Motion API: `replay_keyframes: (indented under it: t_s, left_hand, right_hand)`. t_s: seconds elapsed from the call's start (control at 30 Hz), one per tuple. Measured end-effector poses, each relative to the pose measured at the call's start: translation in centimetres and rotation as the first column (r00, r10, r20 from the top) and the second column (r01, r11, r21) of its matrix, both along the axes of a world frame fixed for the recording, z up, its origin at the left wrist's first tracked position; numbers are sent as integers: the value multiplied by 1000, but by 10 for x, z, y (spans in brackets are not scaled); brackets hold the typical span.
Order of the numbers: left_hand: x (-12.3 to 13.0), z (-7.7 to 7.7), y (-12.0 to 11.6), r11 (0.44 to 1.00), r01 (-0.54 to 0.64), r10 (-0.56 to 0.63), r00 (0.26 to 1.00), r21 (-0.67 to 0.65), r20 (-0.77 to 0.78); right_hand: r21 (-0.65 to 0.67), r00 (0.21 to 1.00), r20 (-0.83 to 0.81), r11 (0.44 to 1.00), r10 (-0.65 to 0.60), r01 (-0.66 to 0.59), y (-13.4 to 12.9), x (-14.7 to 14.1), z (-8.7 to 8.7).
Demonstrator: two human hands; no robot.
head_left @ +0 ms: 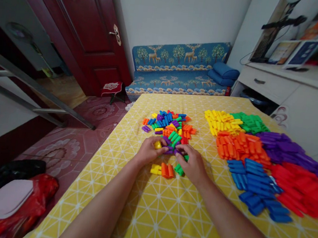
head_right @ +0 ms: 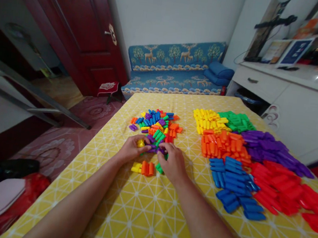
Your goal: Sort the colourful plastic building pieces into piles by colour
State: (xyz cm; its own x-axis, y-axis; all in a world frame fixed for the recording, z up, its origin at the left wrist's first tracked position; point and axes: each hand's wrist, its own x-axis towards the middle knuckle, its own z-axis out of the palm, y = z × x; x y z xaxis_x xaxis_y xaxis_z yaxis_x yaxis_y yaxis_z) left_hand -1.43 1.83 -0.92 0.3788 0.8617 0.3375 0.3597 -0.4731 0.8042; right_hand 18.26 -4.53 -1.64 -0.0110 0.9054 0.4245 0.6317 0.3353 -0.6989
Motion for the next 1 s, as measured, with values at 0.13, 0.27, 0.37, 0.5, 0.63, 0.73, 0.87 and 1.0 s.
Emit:
replay_keyframes:
  t_s: [0.13,0.27,0.37,0.5,0.63,0.73,0.87,1.0]
  left_hand:
    - [9,4,-7,941,-336,337,941,36,-28]
    - [22,4,-16,893,-449,447,893,36,48]
    - [31,-2,-21,923,-384,381,911,-10,156]
    - [30,-6,-22,964,-266,266,950,-23,163]
    - [23,-6,-22,987,-136,150,972,-87,184]
    - [20,-7,-22,990,-30,64,967,-135,248]
    - [20,-9,-22,988,24,17,966,-155,258]
    - [21,-7,-22,991,7,26,970,-134,243]
  right_hand:
    - [-1,998,38,999,40,-40,1,0,0]
    - [-2,988,152,999,35,-35,1,-3,-1]
    - [3,988,154,1000,9,-10,2,-3,-1]
    - [-2,999,-4,999,-49,49,3,-1,-1]
    - [-17,993,-113,999,-36,34,2,2,-1]
    - [18,991,-97,995,97,-96,2,1,-1]
    - [73,985,-73,986,156,-150,2,-1,0]
    - [154,991,-122,987,60,-41,0,-1,4]
